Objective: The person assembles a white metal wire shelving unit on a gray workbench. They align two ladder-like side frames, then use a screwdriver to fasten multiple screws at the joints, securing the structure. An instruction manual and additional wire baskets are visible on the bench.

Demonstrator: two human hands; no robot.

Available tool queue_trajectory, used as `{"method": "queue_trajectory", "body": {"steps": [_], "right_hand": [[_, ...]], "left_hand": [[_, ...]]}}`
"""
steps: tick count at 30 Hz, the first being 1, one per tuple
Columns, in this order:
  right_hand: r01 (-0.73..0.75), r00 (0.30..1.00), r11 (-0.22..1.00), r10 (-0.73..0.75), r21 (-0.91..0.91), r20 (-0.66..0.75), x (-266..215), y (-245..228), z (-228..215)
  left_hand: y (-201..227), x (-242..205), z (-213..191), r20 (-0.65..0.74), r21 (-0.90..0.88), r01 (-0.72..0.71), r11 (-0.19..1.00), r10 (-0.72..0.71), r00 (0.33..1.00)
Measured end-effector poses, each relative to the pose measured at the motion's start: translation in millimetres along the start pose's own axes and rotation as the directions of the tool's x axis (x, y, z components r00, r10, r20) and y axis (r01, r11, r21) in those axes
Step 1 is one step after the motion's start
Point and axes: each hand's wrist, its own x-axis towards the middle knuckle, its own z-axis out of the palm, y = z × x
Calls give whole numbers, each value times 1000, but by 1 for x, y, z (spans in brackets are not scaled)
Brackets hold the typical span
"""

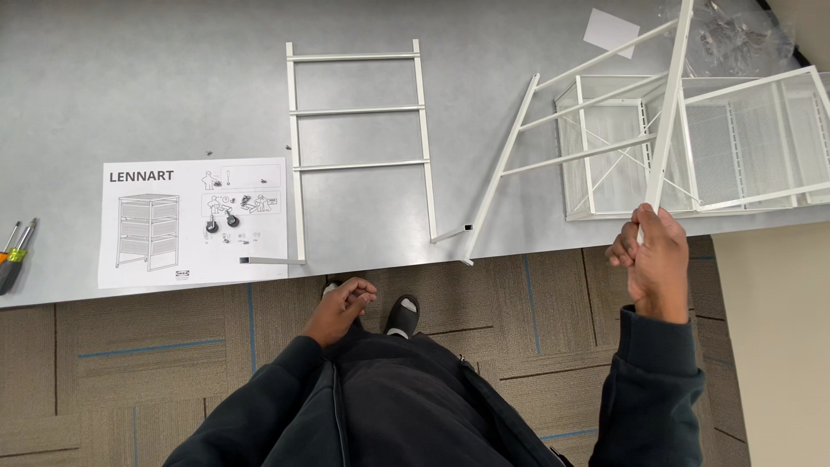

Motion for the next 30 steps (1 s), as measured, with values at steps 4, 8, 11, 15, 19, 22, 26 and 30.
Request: {"method": "queue_trajectory", "body": {"steps": [4, 8, 11, 15, 19, 22, 26, 30], "right_hand": [[65, 997, 998, -64, 15, -33, -28, -20, -13], [205, 979, 976, -205, 76, -7, -80, -64, -34], [279, 960, 960, -279, 11, 11, -113, -82, -68], [486, 864, 874, -481, -1, 151, -127, -57, -160], [568, 806, 822, -565, 36, 177, -173, -64, -152], [583, 801, 812, -580, 27, 149, -182, -71, -124], [420, 838, 827, -511, 375, 188, -164, -75, -74], [352, 856, 854, -459, 382, 237, -120, -58, -1]], "left_hand": [[37, 5, 13, 14, -81, -103, 991, 105, 994], [114, 7, 30, 47, -99, -257, 961, 262, 964], [167, 18, 44, 23, -119, -419, 900, 425, 905], [229, 42, 61, -50, -63, -575, 816, 573, 818], [272, 63, 68, -43, -130, -557, 821, 556, 830], [285, 67, 61, 99, -393, -499, 772, 575, 812], [289, 49, 20, 76, -360, -494, 791, 553, 830], [261, 29, -31, -99, -376, -483, 791, 483, 870]]}}
